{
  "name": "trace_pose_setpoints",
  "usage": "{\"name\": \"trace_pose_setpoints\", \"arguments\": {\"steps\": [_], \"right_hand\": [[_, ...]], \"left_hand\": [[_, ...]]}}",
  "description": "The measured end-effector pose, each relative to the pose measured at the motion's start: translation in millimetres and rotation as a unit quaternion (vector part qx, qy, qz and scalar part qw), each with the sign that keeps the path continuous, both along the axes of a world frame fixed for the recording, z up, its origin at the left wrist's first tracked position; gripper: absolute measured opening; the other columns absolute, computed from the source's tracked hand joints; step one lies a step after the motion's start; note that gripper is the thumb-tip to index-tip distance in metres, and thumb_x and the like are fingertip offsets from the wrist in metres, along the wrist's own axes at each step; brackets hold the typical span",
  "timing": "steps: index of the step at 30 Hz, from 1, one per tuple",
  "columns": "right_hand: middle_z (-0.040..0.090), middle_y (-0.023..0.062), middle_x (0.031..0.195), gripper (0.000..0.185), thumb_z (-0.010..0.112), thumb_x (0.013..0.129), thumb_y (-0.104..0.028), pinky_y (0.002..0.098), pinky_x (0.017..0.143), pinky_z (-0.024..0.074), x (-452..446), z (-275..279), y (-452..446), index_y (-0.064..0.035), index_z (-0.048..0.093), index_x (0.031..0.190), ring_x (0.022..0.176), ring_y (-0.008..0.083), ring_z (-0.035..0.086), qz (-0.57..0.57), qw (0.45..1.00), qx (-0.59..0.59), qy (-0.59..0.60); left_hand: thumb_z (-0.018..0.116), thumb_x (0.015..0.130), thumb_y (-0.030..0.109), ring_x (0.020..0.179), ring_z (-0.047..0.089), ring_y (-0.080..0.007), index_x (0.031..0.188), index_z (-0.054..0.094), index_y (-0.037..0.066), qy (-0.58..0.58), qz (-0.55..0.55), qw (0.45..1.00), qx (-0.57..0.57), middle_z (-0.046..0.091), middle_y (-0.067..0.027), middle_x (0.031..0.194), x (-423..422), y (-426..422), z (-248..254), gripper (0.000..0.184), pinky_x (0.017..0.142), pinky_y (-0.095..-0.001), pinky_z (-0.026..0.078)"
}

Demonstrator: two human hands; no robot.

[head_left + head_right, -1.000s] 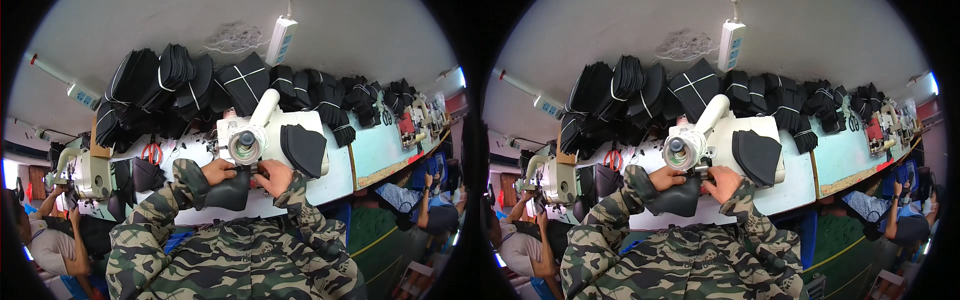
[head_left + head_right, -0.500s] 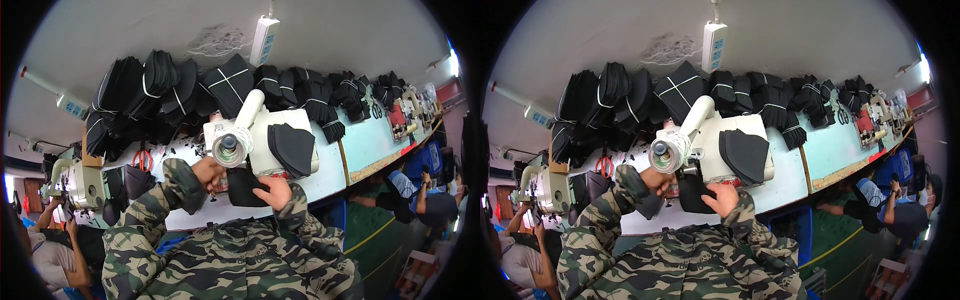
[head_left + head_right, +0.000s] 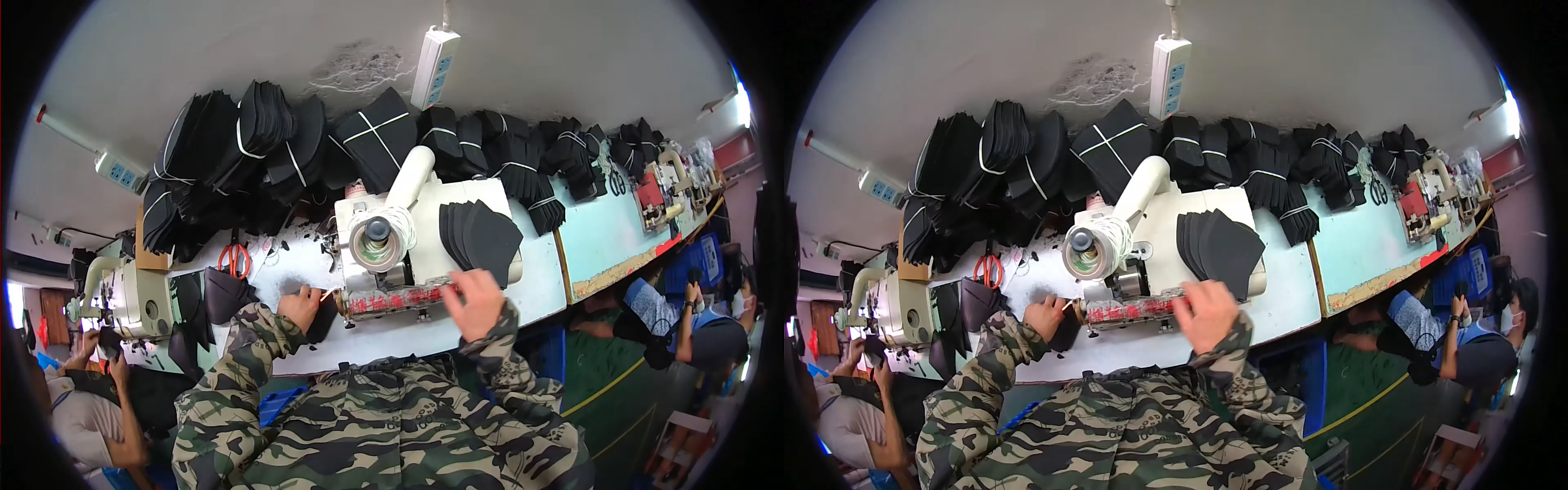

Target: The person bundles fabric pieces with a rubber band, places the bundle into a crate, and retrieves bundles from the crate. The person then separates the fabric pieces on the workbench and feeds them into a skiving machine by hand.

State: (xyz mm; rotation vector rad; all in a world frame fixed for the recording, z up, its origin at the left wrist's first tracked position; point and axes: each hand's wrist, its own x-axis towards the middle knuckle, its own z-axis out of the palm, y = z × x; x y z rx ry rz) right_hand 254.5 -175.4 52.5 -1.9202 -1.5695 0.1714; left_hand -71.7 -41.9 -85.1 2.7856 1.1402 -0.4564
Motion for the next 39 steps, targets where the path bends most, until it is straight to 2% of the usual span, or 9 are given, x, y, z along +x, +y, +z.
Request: {"name": "trace_pose_setpoints", "arguments": {"steps": [8, 11, 16, 20, 24, 27, 31, 35, 39], "right_hand": [[0.062, 0.0099, 0.078, 0.022, 0.07, 0.075, -0.01, 0.0299, 0.061, 0.0494, -30, -25, -8, -0.001, 0.064, 0.095, 0.066, 0.0193, 0.063, 0.071, 0.976, -0.089, 0.186], [0.062, 0.0097, 0.077, 0.023, 0.07, 0.075, -0.009, 0.0293, 0.06, 0.0495, -30, -27, -8, -0.0007, 0.064, 0.095, 0.066, 0.0188, 0.063, 0.054, 0.962, -0.127, 0.234], [0.063, 0.0089, 0.079, 0.025, 0.068, 0.078, -0.014, 0.0291, 0.059, 0.049, -35, -40, -9, -0.001, 0.063, 0.099, 0.062, 0.0172, 0.061, 0.093, 0.941, -0.147, 0.29], [0.064, 0.0082, 0.078, 0.026, 0.069, 0.077, -0.009, 0.0246, 0.06, 0.0479, -43, -46, -8, 0.0018, 0.063, 0.1, 0.064, 0.0114, 0.059, 0.111, 0.921, -0.188, 0.321], [0.064, 0.0078, 0.077, 0.025, 0.068, 0.078, -0.009, 0.0248, 0.061, 0.0478, -50, -52, -8, 0.0017, 0.064, 0.1, 0.064, 0.0108, 0.058, 0.121, 0.91, -0.208, 0.337], [0.064, 0.0082, 0.078, 0.024, 0.068, 0.078, -0.01, 0.0261, 0.061, 0.048, -55, -58, -10, 0.0015, 0.064, 0.099, 0.064, 0.0122, 0.059, 0.131, 0.906, -0.213, 0.34], [0.062, 0.0095, 0.076, 0.023, 0.07, 0.076, -0.012, 0.0297, 0.061, 0.0487, -56, -36, -10, 0.0, 0.064, 0.095, 0.064, 0.0182, 0.06, 0.123, 0.95, -0.104, 0.269], [0.056, 0.0119, 0.108, 0.043, 0.072, 0.065, -0.013, 0.0456, 0.089, 0.0373, -22, 6, 5, -0.0044, 0.059, 0.105, 0.101, 0.0317, 0.052, -0.057, 0.993, 0.083, -0.063], [0.056, 0.0128, 0.112, 0.048, 0.071, 0.065, -0.012, 0.0443, 0.092, 0.0362, 36, -7, 9, -0.0045, 0.056, 0.11, 0.108, 0.0309, 0.05, -0.063, 0.994, -0.014, -0.09]], "left_hand": [[0.05, 0.083, 0.014, 0.061, 0.062, -0.0309, 0.094, 0.054, 0.01, -0.099, -0.053, 0.993, -0.04, 0.056, -0.0109, 0.089, -8, 11, 1, 0.012, 0.054, -0.0415, 0.051], [0.054, 0.081, 0.014, 0.066, 0.063, -0.0321, 0.094, 0.054, 0.009, -0.045, -0.104, 0.99, -0.079, 0.056, -0.0116, 0.09, -1, 12, 6, 0.013, 0.056, -0.0423, 0.051], [0.064, 0.077, 0.02, 0.076, 0.064, -0.0342, 0.093, 0.057, 0.007, -0.03, 0.065, 0.993, -0.09, 0.06, -0.0133, 0.095, 6, 10, 10, 0.021, 0.065, -0.0448, 0.051], [0.061, 0.079, 0.02, 0.083, 0.063, -0.0289, 0.097, 0.056, 0.009, 0.045, 0.012, 0.991, -0.123, 0.06, -0.0102, 0.095, 4, 13, 11, 0.022, 0.069, -0.0415, 0.05], [0.052, 0.079, 0.011, 0.089, 0.058, -0.0256, 0.095, 0.057, 0.009, -0.126, -0.081, 0.988, -0.03, 0.058, -0.0071, 0.09, -3, 5, 3, 0.017, 0.075, -0.0386, 0.046], [0.057, 0.075, 0.011, 0.09, 0.056, -0.0278, 0.095, 0.057, 0.008, -0.199, -0.081, 0.976, -0.038, 0.057, -0.0081, 0.091, -5, 9, -1, 0.021, 0.077, -0.0394, 0.044], [0.065, 0.067, 0.01, 0.091, 0.055, -0.03, 0.095, 0.057, 0.007, -0.142, -0.085, 0.98, -0.112, 0.056, -0.0093, 0.091, -1, 19, -4, 0.029, 0.076, -0.0399, 0.044], [0.067, 0.063, 0.01, 0.091, 0.054, -0.0308, 0.092, 0.058, 0.006, -0.105, -0.097, 0.981, -0.129, 0.055, -0.0098, 0.09, 4, 24, 0, 0.031, 0.077, -0.0401, 0.044], [0.066, 0.063, 0.01, 0.086, 0.055, -0.0316, 0.087, 0.058, 0.005, -0.121, -0.132, 0.978, -0.105, 0.056, -0.0109, 0.084, 7, 23, 4, 0.026, 0.077, -0.0413, 0.044]]}}
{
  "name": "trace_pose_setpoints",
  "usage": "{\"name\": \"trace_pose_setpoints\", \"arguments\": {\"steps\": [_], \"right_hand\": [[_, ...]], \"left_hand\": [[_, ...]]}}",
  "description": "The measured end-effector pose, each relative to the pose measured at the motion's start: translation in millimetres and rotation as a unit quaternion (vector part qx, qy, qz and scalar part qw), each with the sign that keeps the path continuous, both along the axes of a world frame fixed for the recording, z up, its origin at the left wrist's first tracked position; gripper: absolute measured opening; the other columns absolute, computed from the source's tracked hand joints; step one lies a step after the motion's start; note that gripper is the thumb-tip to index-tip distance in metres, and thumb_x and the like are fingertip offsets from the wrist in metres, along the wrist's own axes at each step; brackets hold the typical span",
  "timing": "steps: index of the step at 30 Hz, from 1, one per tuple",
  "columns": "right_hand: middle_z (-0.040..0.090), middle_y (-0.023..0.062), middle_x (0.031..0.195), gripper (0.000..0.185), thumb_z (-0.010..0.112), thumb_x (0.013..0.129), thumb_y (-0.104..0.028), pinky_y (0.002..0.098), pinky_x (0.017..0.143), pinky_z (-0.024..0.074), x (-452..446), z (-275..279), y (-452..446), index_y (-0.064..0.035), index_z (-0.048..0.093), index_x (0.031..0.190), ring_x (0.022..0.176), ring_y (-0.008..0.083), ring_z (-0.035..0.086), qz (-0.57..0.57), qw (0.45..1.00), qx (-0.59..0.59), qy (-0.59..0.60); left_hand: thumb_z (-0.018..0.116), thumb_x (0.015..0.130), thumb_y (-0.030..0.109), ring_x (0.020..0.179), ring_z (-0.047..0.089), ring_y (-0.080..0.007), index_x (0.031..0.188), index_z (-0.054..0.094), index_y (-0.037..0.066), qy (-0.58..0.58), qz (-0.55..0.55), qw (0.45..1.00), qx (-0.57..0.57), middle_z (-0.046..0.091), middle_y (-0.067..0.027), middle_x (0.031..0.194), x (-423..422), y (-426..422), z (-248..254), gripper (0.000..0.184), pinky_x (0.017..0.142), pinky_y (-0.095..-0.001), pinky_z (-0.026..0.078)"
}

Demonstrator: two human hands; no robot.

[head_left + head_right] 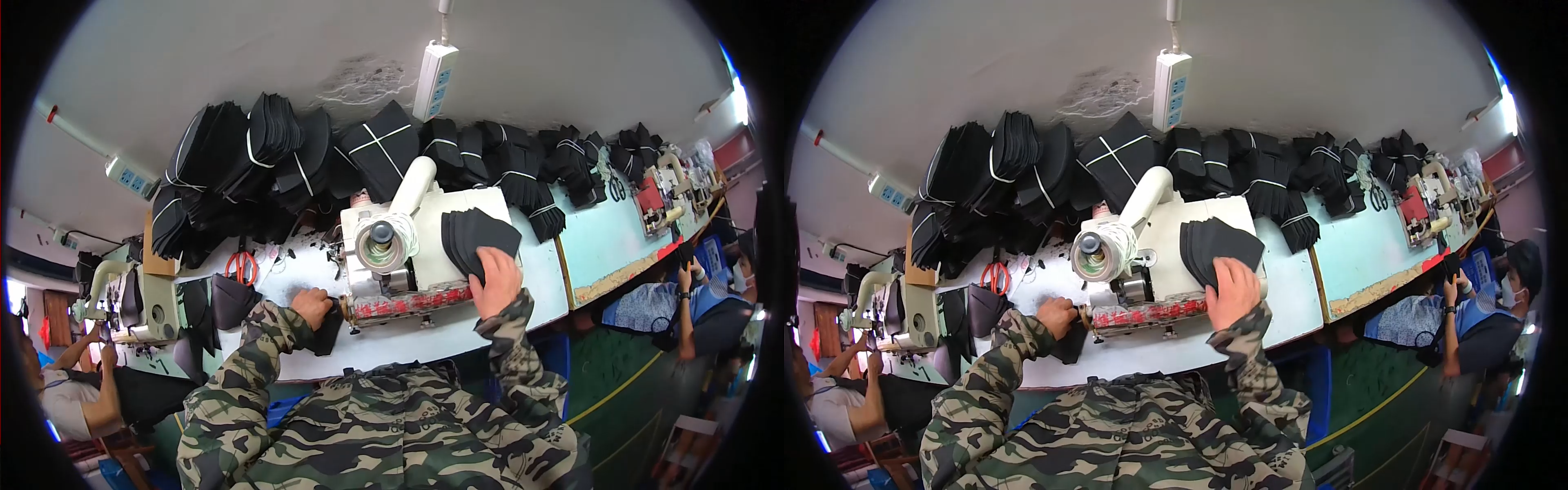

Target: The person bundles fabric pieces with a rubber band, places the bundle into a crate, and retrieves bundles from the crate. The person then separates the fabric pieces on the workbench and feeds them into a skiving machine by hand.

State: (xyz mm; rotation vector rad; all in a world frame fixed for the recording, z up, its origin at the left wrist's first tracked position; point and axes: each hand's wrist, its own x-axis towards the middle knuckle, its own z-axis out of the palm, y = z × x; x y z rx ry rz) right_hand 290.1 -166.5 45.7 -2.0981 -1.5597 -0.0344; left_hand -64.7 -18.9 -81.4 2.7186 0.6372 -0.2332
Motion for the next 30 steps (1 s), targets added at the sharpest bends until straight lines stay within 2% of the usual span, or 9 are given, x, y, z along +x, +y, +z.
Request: {"name": "trace_pose_setpoints", "arguments": {"steps": [3, 6, 8, 12, 16, 17, 19, 22, 30], "right_hand": [[0.059, 0.0117, 0.106, 0.041, 0.07, 0.066, -0.012, 0.042, 0.09, 0.0379, 5, 3, -8, -0.0046, 0.058, 0.105, 0.105, 0.03, 0.052, 0.066, 0.996, 0.014, -0.055], [0.064, 0.0141, 0.088, 0.039, 0.073, 0.072, -0.023, 0.0377, 0.071, 0.0486, -46, 5, -18, -0.0036, 0.061, 0.103, 0.076, 0.0278, 0.062, 0.117, 0.982, -0.003, 0.15], [0.065, 0.0156, 0.1, 0.052, 0.071, 0.078, -0.035, 0.0325, 0.069, 0.052, -82, 9, -15, -0.0014, 0.057, 0.115, 0.076, 0.0226, 0.066, 0.165, 0.888, -0.203, 0.379], [0.062, 0.006, 0.072, 0.023, 0.066, 0.084, -0.013, 0.0241, 0.051, 0.0451, -110, -30, -2, 0.0052, 0.061, 0.097, 0.058, 0.009, 0.057, 0.118, 0.709, -0.223, 0.659], [0.06, 0.0052, 0.068, 0.009, 0.063, 0.084, -0.006, 0.0232, 0.049, 0.0439, -110, -32, 5, 0.0037, 0.063, 0.086, 0.055, 0.0097, 0.056, 0.079, 0.77, -0.16, 0.613], [0.06, 0.0065, 0.068, 0.009, 0.064, 0.083, -0.006, 0.0242, 0.049, 0.0443, -109, -20, 10, 0.0025, 0.063, 0.085, 0.054, 0.012, 0.056, 0.093, 0.857, -0.074, 0.502], [0.06, 0.0089, 0.069, 0.01, 0.067, 0.08, -0.008, 0.0262, 0.049, 0.045, -104, 25, 18, 0.0001, 0.064, 0.085, 0.053, 0.0165, 0.057, 0.114, 0.958, 0.101, 0.242], [0.061, 0.0094, 0.07, 0.009, 0.068, 0.078, -0.008, 0.0281, 0.052, 0.0458, -81, 74, 24, -0.001, 0.065, 0.083, 0.056, 0.0193, 0.06, 0.074, 0.943, 0.109, 0.304], [0.062, 0.0106, 0.075, 0.017, 0.067, 0.076, -0.012, 0.0305, 0.057, 0.0471, -62, -8, 22, -0.0015, 0.064, 0.088, 0.063, 0.021, 0.062, 0.12, 0.946, -0.029, 0.299]], "left_hand": [[0.064, 0.064, 0.007, 0.085, 0.057, -0.0326, 0.086, 0.058, 0.004, -0.05, 0.02, 0.998, 0.01, 0.059, -0.0117, 0.082, 1, -6, 10, 0.022, 0.078, -0.0397, 0.045], [0.064, 0.07, 0.003, 0.087, 0.059, -0.0258, 0.09, 0.059, 0.003, 0.004, 0.111, 0.954, -0.28, 0.062, -0.0107, 0.084, 23, -8, 87, 0.021, 0.078, -0.0342, 0.047], [0.067, 0.078, 0.005, 0.082, 0.053, -0.0088, 0.101, 0.057, 0.002, -0.1, 0.103, 0.848, -0.51, 0.058, -0.0013, 0.088, 31, -13, 105, 0.025, 0.077, -0.0236, 0.045], [0.059, 0.082, 0.003, 0.074, 0.047, -0.0052, 0.104, 0.053, 0.001, -0.16, 0.189, 0.794, -0.555, 0.05, 0.0014, 0.079, 64, -26, 138, 0.023, 0.074, -0.0199, 0.043], [0.052, 0.093, 0.014, 0.072, 0.05, -0.0041, 0.11, 0.056, -0.001, -0.124, 0.258, 0.647, -0.707, 0.059, 0.0019, 0.084, 58, -26, 107, 0.022, 0.067, -0.0193, 0.044], [0.05, 0.095, 0.019, 0.074, 0.052, -0.0037, 0.11, 0.058, -0.002, -0.121, 0.252, 0.633, -0.721, 0.062, 0.0003, 0.087, 54, -26, 95, 0.027, 0.066, -0.0203, 0.044], [0.052, 0.095, 0.02, 0.072, 0.052, -0.0035, 0.105, 0.059, -0.002, -0.104, 0.243, 0.717, -0.645, 0.061, 0.0011, 0.083, 52, -17, 88, 0.026, 0.065, -0.0209, 0.044], [0.054, 0.093, 0.022, 0.065, 0.05, -0.0031, 0.094, 0.061, -0.002, -0.064, 0.267, 0.754, -0.596, 0.059, 0.003, 0.075, 54, -6, 95, 0.026, 0.062, -0.0224, 0.044], [0.054, 0.091, 0.021, 0.062, 0.05, -0.0071, 0.091, 0.063, -0.002, -0.058, 0.208, 0.836, -0.505, 0.059, -0.0001, 0.07, 68, 13, 79, 0.025, 0.06, -0.0259, 0.044]]}}
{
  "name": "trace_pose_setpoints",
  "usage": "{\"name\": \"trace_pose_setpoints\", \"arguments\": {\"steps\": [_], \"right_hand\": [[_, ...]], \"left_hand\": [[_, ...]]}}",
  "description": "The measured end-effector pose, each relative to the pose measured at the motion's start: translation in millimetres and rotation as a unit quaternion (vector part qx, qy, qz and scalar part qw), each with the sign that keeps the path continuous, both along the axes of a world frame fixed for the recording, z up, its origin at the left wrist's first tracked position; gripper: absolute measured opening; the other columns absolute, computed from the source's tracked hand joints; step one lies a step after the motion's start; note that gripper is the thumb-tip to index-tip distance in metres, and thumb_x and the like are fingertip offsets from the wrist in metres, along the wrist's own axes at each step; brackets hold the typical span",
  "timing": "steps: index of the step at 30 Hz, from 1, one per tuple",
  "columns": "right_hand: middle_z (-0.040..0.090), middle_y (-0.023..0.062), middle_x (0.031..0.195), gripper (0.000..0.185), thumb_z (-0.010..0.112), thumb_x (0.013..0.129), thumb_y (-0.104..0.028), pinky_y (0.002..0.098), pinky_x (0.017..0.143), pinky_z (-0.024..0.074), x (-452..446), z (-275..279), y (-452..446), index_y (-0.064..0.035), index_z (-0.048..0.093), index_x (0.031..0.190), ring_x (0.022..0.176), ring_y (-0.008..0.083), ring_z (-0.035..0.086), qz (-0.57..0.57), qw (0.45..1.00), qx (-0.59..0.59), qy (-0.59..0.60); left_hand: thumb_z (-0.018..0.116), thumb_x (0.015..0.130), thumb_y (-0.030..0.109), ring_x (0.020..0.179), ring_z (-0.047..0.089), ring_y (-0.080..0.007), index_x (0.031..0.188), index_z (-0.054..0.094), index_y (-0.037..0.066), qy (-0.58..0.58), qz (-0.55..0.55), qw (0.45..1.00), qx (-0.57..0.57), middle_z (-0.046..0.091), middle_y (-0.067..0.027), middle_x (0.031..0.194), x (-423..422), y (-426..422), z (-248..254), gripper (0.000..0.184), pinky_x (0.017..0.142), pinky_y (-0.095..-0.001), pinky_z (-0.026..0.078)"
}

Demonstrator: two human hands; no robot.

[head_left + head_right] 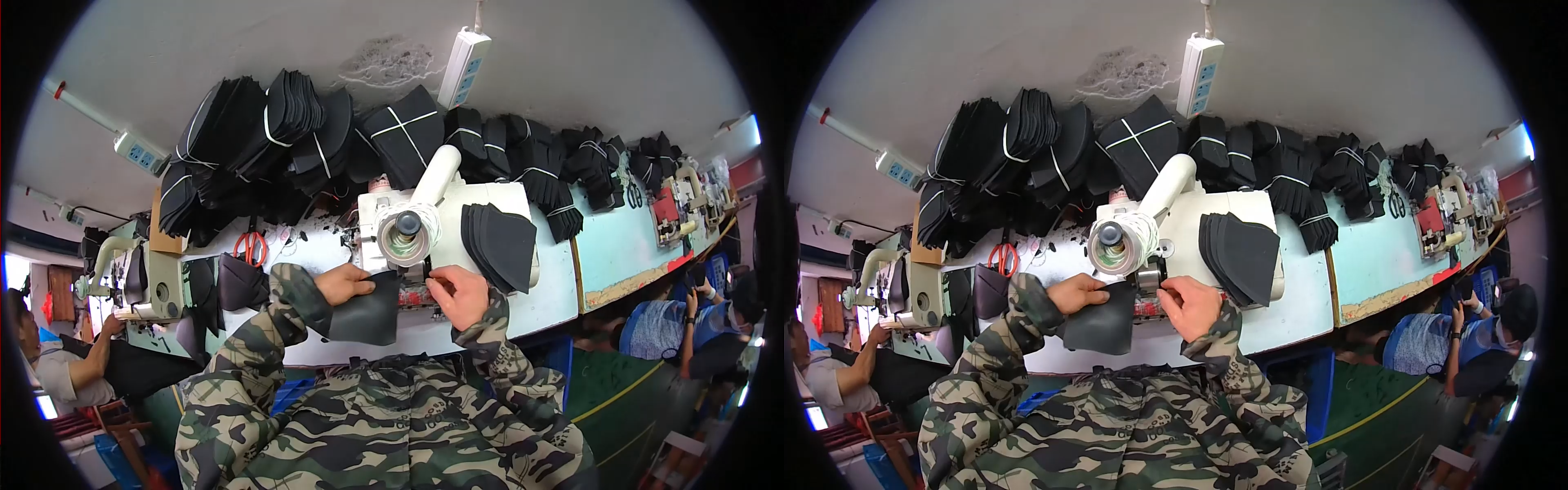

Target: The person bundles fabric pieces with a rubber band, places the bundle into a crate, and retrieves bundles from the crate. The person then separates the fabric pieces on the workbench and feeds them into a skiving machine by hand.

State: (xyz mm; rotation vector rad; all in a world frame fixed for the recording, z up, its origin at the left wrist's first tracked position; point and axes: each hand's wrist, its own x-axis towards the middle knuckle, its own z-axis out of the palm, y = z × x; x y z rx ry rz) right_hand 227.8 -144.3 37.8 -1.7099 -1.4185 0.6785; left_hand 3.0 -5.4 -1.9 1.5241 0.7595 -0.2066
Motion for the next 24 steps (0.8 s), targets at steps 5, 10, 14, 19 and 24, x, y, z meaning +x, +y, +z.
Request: {"name": "trace_pose_setpoints", "arguments": {"steps": [5, 10, 14, 19, 24], "right_hand": [[0.06, 0.0104, 0.083, 0.03, 0.069, 0.071, -0.023, 0.0397, 0.068, 0.0475, 1, 0, 20, -0.0049, 0.06, 0.094, 0.081, 0.0284, 0.058, 0.082, 0.971, -0.024, -0.222], [0.064, 0.0158, 0.081, 0.032, 0.067, 0.073, -0.029, 0.045, 0.069, 0.0478, -3, 1, 26, -0.0053, 0.06, 0.094, 0.079, 0.0338, 0.062, 0.101, 0.953, -0.197, -0.207], [0.062, 0.017, 0.072, 0.03, 0.067, 0.075, -0.027, 0.0408, 0.063, 0.0473, 4, -9, -5, -0.0003, 0.063, 0.088, 0.07, 0.0341, 0.062, 0.066, 0.981, -0.159, -0.092], [0.059, 0.016, 0.068, 0.023, 0.067, 0.075, -0.018, 0.0372, 0.06, 0.0462, 32, 25, -31, -0.0008, 0.063, 0.089, 0.064, 0.0312, 0.059, 0.037, 0.992, -0.111, 0.045], [0.058, 0.0111, 0.089, 0.02, 0.064, 0.075, -0.006, 0.037, 0.069, 0.0458, 65, 67, -33, -0.0045, 0.065, 0.094, 0.081, 0.0301, 0.056, -0.197, 0.939, 0.085, -0.27]], "left_hand": [[0.053, 0.09, 0.017, 0.064, 0.051, -0.0088, 0.089, 0.062, -0.003, -0.101, 0.106, 0.989, -0.032, 0.059, -0.0017, 0.07, 27, -13, -33, 0.022, 0.062, -0.027, 0.044], [0.05, 0.093, 0.017, 0.04, 0.048, -0.0106, 0.092, 0.057, 0.001, 0.029, 0.162, 0.975, -0.152, 0.055, -0.0033, 0.062, 40, -18, 8, 0.018, 0.037, -0.0255, 0.04], [0.048, 0.093, 0.016, 0.035, 0.045, -0.01, 0.083, 0.055, 0.002, 0.05, 0.106, 0.98, -0.16, 0.048, -0.0012, 0.051, 39, -3, 20, 0.018, 0.033, -0.0249, 0.037], [0.05, 0.09, 0.025, 0.05, 0.058, -0.0206, 0.089, 0.058, 0.002, 0.016, 0.135, 0.974, 0.182, 0.056, -0.0088, 0.058, 12, 26, -4, 0.024, 0.043, -0.0356, 0.044], [0.061, 0.083, 0.036, 0.071, 0.065, -0.0318, 0.107, 0.054, 0.007, 0.271, -0.212, 0.793, 0.503, 0.063, -0.0143, 0.087, -67, -16, -73, 0.038, 0.065, -0.0463, 0.051]]}}
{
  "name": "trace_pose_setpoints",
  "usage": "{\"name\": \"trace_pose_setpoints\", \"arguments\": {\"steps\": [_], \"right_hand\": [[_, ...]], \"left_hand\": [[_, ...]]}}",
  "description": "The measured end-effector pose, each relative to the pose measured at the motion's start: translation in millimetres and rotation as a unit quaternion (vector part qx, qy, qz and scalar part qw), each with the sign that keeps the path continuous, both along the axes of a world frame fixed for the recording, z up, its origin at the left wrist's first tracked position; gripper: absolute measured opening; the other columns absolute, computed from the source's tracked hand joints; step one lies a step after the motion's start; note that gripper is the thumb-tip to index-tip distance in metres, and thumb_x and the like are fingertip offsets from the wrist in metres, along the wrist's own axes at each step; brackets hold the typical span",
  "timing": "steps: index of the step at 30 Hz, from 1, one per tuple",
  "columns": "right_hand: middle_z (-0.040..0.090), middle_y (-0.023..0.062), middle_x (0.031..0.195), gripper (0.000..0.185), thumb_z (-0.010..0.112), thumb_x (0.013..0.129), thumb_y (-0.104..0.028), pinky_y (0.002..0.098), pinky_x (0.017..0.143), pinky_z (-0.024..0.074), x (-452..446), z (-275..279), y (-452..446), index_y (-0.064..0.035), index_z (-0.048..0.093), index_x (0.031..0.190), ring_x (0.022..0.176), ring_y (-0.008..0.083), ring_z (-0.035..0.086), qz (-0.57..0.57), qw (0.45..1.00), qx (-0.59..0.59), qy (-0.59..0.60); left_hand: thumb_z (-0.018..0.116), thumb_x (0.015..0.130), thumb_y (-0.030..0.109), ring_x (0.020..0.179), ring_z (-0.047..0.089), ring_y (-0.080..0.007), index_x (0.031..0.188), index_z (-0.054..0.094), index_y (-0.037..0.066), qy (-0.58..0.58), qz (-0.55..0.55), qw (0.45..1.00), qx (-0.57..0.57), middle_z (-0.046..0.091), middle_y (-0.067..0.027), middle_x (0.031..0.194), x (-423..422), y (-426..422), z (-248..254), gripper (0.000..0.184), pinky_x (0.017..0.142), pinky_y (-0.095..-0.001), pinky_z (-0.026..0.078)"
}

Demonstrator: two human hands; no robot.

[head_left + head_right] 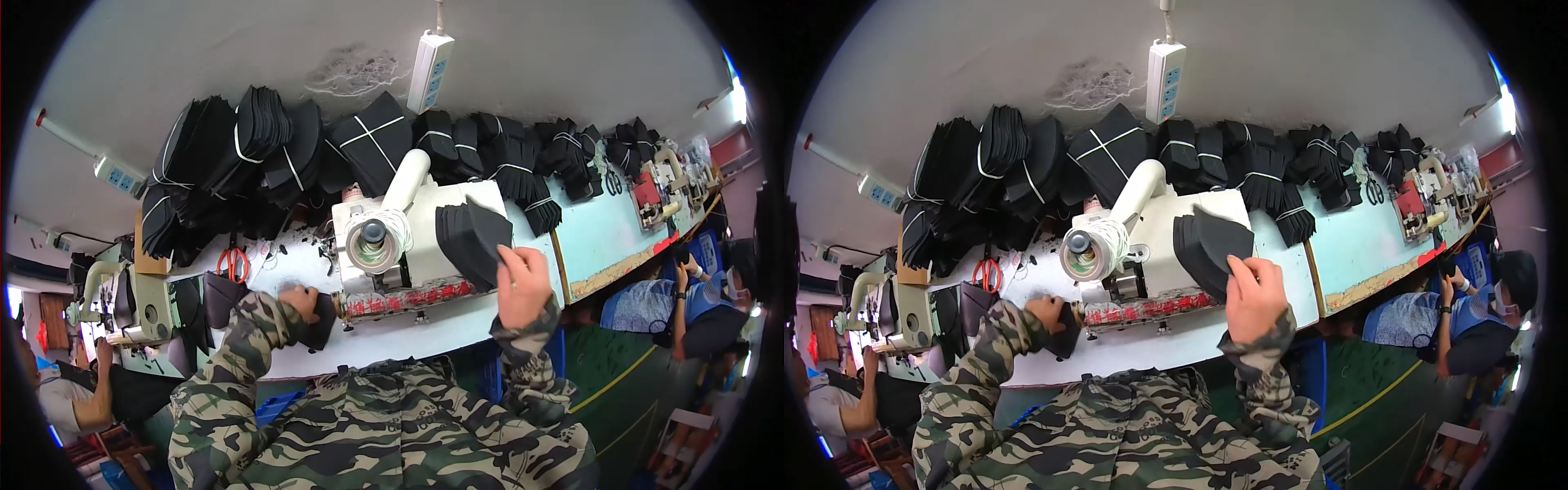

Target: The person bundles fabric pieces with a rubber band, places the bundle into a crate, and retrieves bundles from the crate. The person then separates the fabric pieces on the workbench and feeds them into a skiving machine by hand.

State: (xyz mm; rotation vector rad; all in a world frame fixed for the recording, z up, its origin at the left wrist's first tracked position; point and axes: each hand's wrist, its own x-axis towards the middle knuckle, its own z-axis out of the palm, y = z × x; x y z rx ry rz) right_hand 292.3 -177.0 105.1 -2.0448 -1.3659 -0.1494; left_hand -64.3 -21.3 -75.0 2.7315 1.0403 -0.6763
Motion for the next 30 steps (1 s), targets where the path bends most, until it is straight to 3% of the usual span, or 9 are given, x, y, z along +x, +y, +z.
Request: {"name": "trace_pose_setpoints", "arguments": {"steps": [8, 11, 15, 18, 19, 22, 23, 25, 30], "right_hand": [[0.061, 0.0103, 0.078, 0.023, 0.071, 0.073, -0.012, 0.0336, 0.065, 0.0488, -76, -64, -2, -0.0015, 0.064, 0.093, 0.07, 0.0246, 0.061, 0.205, 0.958, -0.087, 0.18], [0.064, 0.0105, 0.082, 0.023, 0.07, 0.077, -0.013, 0.0288, 0.063, 0.0499, -100, -79, -8, -0.001, 0.064, 0.095, 0.07, 0.0193, 0.063, 0.242, 0.9, -0.169, 0.321], [0.064, 0.0105, 0.077, 0.021, 0.069, 0.08, -0.013, 0.0261, 0.058, 0.0491, -108, -99, -7, 0.0026, 0.063, 0.093, 0.063, 0.0149, 0.062, 0.266, 0.869, -0.224, 0.351], [0.063, 0.0092, 0.07, 0.02, 0.066, 0.083, -0.013, 0.0258, 0.054, 0.0482, -114, -107, 3, 0.0053, 0.062, 0.09, 0.059, 0.0119, 0.06, 0.23, 0.74, -0.271, 0.571], [0.06, 0.0063, 0.064, 0.019, 0.063, 0.085, -0.013, 0.0256, 0.052, 0.0472, -119, -106, 5, 0.0056, 0.061, 0.086, 0.057, 0.0096, 0.059, 0.213, 0.76, -0.211, 0.577], [0.062, 0.0079, 0.065, 0.016, 0.064, 0.084, -0.013, 0.0256, 0.051, 0.0467, -117, -95, 17, 0.0035, 0.063, 0.084, 0.055, 0.0104, 0.058, 0.223, 0.795, -0.219, 0.52], [0.062, 0.0088, 0.067, 0.018, 0.069, 0.079, -0.016, 0.03, 0.053, 0.0477, -115, -107, 21, 0.0001, 0.062, 0.081, 0.056, 0.0165, 0.06, 0.232, 0.893, -0.144, 0.359], [0.062, 0.012, 0.076, 0.022, 0.068, 0.078, -0.022, 0.0369, 0.059, 0.0491, -102, -85, 38, -0.0027, 0.061, 0.086, 0.066, 0.0271, 0.062, 0.177, 0.944, -0.175, 0.217], [0.061, 0.0098, 0.076, 0.016, 0.066, 0.077, -0.022, 0.041, 0.061, 0.0482, -102, -95, 52, -0.0066, 0.06, 0.078, 0.07, 0.0306, 0.062, 0.168, 0.95, -0.241, 0.108]], "left_hand": [[0.068, 0.075, 0.026, 0.069, 0.063, -0.0311, 0.093, 0.058, 0.007, -0.087, 0.013, 0.996, 0.014, 0.061, -0.0118, 0.082, 0, -19, 1, 0.028, 0.058, -0.04, 0.049], [0.066, 0.079, 0.021, 0.063, 0.063, -0.0235, 0.087, 0.062, 0.003, -0.089, 0.024, 0.974, -0.207, 0.061, -0.0106, 0.068, -14, -2, -11, 0.021, 0.058, -0.0367, 0.049], [0.064, 0.083, 0.02, 0.054, 0.049, -0.0119, 0.082, 0.058, -0.001, -0.152, 0.074, 0.794, -0.584, 0.051, -0.0045, 0.057, 34, -8, 79, 0.022, 0.056, -0.0307, 0.043], [0.055, 0.09, 0.022, 0.06, 0.047, -0.0099, 0.094, 0.056, -0.001, -0.243, -0.004, 0.83, -0.502, 0.055, -0.0026, 0.066, 53, -9, 100, 0.023, 0.06, -0.029, 0.043], [0.054, 0.091, 0.022, 0.062, 0.048, -0.0095, 0.096, 0.057, -0.001, -0.262, 0.052, 0.796, -0.543, 0.056, -0.0025, 0.068, 53, -15, 93, 0.023, 0.061, -0.0289, 0.043], [0.051, 0.093, 0.021, 0.067, 0.051, -0.0086, 0.101, 0.058, -0.001, -0.288, 0.166, 0.727, -0.601, 0.059, -0.0022, 0.072, 55, -24, 84, 0.025, 0.063, -0.0286, 0.044], [0.05, 0.093, 0.021, 0.068, 0.051, -0.0083, 0.102, 0.058, -0.001, -0.278, 0.177, 0.74, -0.587, 0.06, -0.0019, 0.074, 56, -21, 85, 0.025, 0.064, -0.0284, 0.044], [0.051, 0.093, 0.023, 0.072, 0.051, -0.0075, 0.102, 0.059, -0.003, -0.255, 0.239, 0.714, -0.607, 0.06, -0.001, 0.077, 56, -18, 89, 0.028, 0.067, -0.0275, 0.044], [0.056, 0.092, 0.026, 0.077, 0.051, -0.0058, 0.108, 0.06, -0.001, -0.251, 0.203, 0.716, -0.62, 0.062, 0.0008, 0.085, 55, -52, 58, 0.031, 0.072, -0.0247, 0.045]]}}
